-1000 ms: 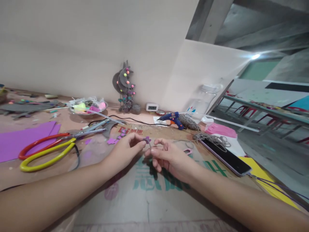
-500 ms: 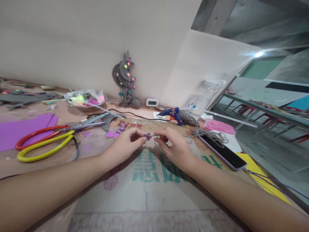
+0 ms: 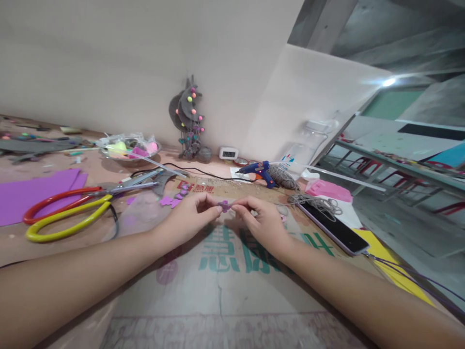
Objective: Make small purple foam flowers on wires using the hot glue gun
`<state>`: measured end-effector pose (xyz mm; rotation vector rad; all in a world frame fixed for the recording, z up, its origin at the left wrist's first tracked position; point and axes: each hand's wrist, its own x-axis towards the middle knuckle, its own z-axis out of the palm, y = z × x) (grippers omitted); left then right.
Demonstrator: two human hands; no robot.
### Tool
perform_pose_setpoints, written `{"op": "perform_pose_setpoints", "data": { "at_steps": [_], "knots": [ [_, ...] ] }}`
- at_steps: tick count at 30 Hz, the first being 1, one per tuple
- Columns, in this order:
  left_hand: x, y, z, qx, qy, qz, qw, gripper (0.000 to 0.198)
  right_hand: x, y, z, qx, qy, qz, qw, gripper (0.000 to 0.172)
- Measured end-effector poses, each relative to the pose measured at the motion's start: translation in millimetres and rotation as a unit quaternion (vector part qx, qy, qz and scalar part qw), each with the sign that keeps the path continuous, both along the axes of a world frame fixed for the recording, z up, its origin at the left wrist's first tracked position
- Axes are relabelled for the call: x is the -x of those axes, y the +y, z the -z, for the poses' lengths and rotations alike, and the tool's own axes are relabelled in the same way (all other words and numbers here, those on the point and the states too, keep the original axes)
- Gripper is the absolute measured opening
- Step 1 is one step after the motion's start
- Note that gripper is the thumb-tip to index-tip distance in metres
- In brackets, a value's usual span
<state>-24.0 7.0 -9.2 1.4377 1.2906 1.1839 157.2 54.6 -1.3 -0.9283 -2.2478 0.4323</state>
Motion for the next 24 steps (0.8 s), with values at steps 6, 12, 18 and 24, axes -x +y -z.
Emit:
{"op": "perform_pose_setpoints", "data": {
  "at_steps": [6, 12, 18, 24],
  "knots": [
    [-1.0, -1.5, -4.8, 0.000, -0.004, 0.006, 1.000, 0.011, 3.6, -3.1, -0.4, 0.038, 0.019, -0.008, 0.999, 0.018],
    [0.0, 0.9, 1.1, 0.004, -0.059, 0.042, 0.997, 0.016, 2.0, 0.0, 2.0, 0.052, 0.020, -0.015, 0.998, 0.020],
    [1.5, 4.8, 5.8, 0.000, -0.066, 0.027, 0.997, 0.016, -2.4, 3.1, 4.0, -0.024, 0.010, -0.026, 0.999, 0.018],
    [3.5, 5.9, 7.6, -0.003, -0.043, 0.034, 0.998, 0.019, -5.4, 7.8, 3.5, -0.153, -0.007, -0.048, 0.987, 0.009]
  ]
}}
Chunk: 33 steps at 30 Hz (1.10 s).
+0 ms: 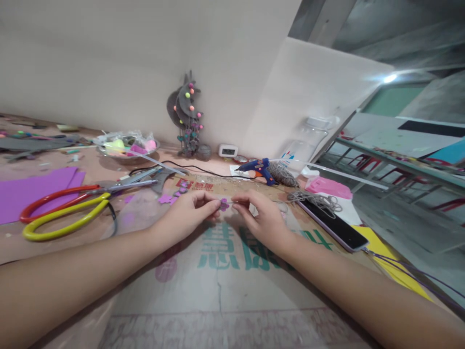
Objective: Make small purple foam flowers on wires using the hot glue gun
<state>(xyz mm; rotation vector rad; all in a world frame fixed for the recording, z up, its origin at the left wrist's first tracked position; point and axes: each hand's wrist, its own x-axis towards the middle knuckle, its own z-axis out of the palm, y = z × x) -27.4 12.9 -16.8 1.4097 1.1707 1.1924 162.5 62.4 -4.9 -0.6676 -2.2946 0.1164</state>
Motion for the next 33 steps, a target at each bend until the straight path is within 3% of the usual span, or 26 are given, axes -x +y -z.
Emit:
{"op": "perform_pose_setpoints", "data": {
  "at_steps": [4, 7, 13, 21, 26, 33],
  "knots": [
    [-0.2, -2.0, -2.3, -0.019, 0.038, 0.001, 0.999, 0.020, 0.9, -3.5, -4.3, -0.018, 0.015, -0.013, 1.000, 0.013],
    [-0.5, -4.2, -3.4, -0.022, 0.050, 0.008, 0.998, 0.020, 2.7, -8.7, -5.5, 0.022, 0.038, 0.013, 0.999, 0.010],
    [-0.6, -4.9, -2.7, -0.013, 0.034, 0.012, 0.999, 0.020, 9.4, -12.2, -2.2, 0.248, 0.098, 0.050, 0.963, 0.016],
    [-1.3, -3.3, -4.0, -0.013, 0.025, -0.004, 1.000, 0.020, 18.4, -18.0, -6.5, 0.449, 0.174, -0.001, 0.876, 0.021],
    [-1.8, -4.4, -3.9, -0.009, 0.012, 0.010, 1.000, 0.019, 19.6, -20.1, -7.1, 0.476, 0.193, -0.007, 0.858, 0.022],
    [-3.6, -6.0, -5.9, -0.003, 0.007, -0.004, 1.000, 0.013, 19.3, -20.3, -6.5, 0.463, 0.188, -0.009, 0.866, 0.022]
  ]
}}
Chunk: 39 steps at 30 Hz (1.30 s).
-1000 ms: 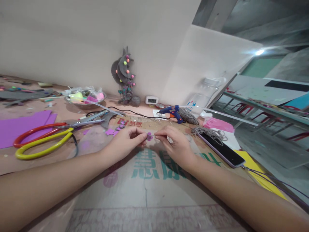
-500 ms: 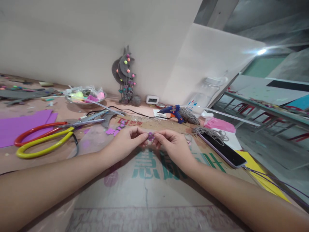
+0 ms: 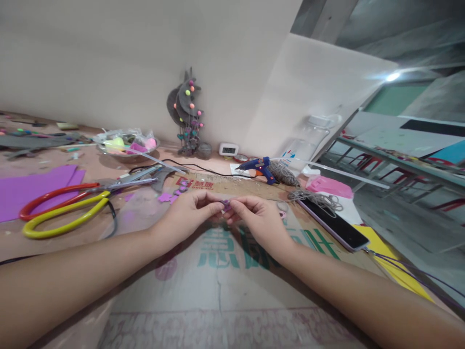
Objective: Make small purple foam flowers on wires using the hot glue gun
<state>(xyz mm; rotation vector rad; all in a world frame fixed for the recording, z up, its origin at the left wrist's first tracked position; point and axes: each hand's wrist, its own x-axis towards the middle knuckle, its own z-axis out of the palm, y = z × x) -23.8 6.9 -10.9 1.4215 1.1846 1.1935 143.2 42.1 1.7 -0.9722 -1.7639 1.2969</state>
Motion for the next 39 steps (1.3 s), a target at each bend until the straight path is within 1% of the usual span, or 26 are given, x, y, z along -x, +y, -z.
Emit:
{"op": "perform_pose_setpoints", "data": {
  "at_steps": [3, 7, 13, 20, 27, 33, 36, 39],
  "knots": [
    [-1.4, -3.1, -3.3, -0.002, 0.002, 0.001, 1.000, 0.016, -0.4, -0.1, 0.2, -0.012, -0.012, 0.006, 1.000, 0.022],
    [-3.2, -6.9, -6.1, -0.028, 0.026, -0.009, 0.999, 0.022, 0.2, -1.1, 1.0, -0.027, -0.024, 0.007, 0.999, 0.022],
    [-3.0, -7.7, -6.7, -0.053, 0.075, -0.030, 0.995, 0.018, 0.6, -1.2, 2.7, -0.035, -0.030, -0.006, 0.999, 0.021],
    [-2.6, -8.2, -7.3, -0.064, 0.090, -0.033, 0.993, 0.017, -0.9, 0.1, 4.6, -0.061, -0.036, -0.010, 0.997, 0.019],
    [-2.7, -6.8, -5.6, -0.062, 0.078, -0.024, 0.995, 0.017, 1.3, -0.8, 7.3, -0.007, 0.017, -0.042, 0.999, 0.014],
    [-2.1, -6.0, -4.1, -0.065, 0.042, 0.007, 0.997, 0.019, 1.6, 0.1, 2.1, 0.052, 0.038, -0.086, 0.994, 0.023],
    [-2.4, -7.4, -5.2, -0.065, 0.027, 0.026, 0.997, 0.019, 1.0, 2.1, 2.7, 0.079, 0.048, -0.110, 0.990, 0.026],
    [-3.1, -8.5, -7.4, -0.061, 0.012, 0.049, 0.997, 0.019, 0.4, 2.8, 4.6, 0.091, 0.064, -0.120, 0.986, 0.026]
  ]
}}
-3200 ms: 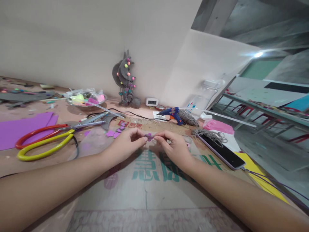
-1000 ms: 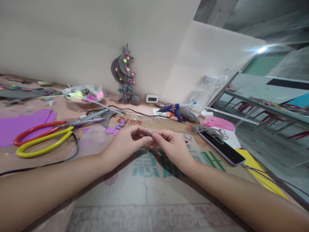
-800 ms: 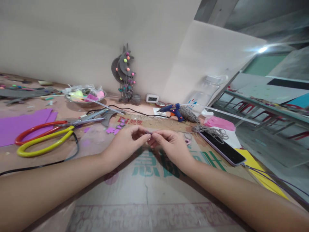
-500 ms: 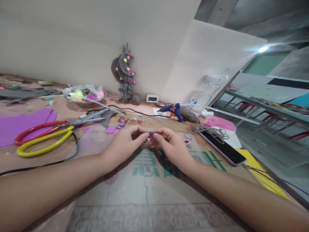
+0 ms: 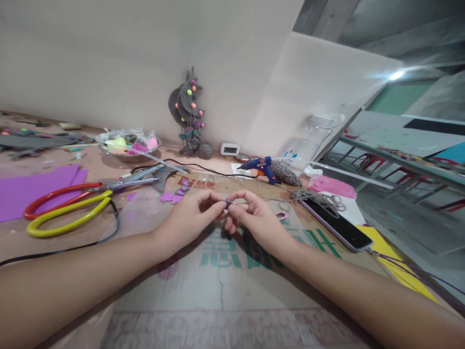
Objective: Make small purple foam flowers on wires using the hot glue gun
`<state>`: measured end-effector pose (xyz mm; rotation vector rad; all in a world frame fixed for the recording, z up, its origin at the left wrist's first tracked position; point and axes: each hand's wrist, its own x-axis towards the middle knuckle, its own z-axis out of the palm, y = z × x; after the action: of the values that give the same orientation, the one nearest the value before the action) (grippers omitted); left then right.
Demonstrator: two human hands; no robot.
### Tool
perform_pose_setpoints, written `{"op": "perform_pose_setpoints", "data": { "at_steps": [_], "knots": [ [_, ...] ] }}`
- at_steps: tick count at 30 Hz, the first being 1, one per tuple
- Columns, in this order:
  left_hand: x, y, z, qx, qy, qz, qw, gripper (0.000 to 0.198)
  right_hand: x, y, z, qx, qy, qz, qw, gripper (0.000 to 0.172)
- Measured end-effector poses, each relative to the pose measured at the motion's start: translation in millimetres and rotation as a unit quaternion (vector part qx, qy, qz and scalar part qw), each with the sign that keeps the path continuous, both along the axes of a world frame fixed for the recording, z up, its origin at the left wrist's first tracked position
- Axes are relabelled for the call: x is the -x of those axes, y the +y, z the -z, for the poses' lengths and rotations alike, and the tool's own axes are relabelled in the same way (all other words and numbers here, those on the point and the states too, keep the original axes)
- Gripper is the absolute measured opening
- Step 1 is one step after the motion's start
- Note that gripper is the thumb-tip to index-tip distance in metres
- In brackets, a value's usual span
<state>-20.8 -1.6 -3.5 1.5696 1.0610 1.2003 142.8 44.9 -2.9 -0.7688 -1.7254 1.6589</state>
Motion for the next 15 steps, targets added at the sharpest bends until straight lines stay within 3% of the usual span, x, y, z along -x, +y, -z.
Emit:
{"op": "perform_pose_setpoints", "data": {
  "at_steps": [5, 15],
  "knots": [
    [-0.1, -0.3, -1.3, -0.005, 0.004, 0.007, 1.000, 0.019, -0.2, -0.1, 2.9, 0.020, 0.046, 0.000, 0.999, 0.027],
    [-0.6, -0.6, -0.5, -0.008, 0.026, 0.006, 1.000, 0.018, 0.7, 0.5, 3.1, 0.003, 0.020, 0.013, 1.000, 0.026]
  ]
}}
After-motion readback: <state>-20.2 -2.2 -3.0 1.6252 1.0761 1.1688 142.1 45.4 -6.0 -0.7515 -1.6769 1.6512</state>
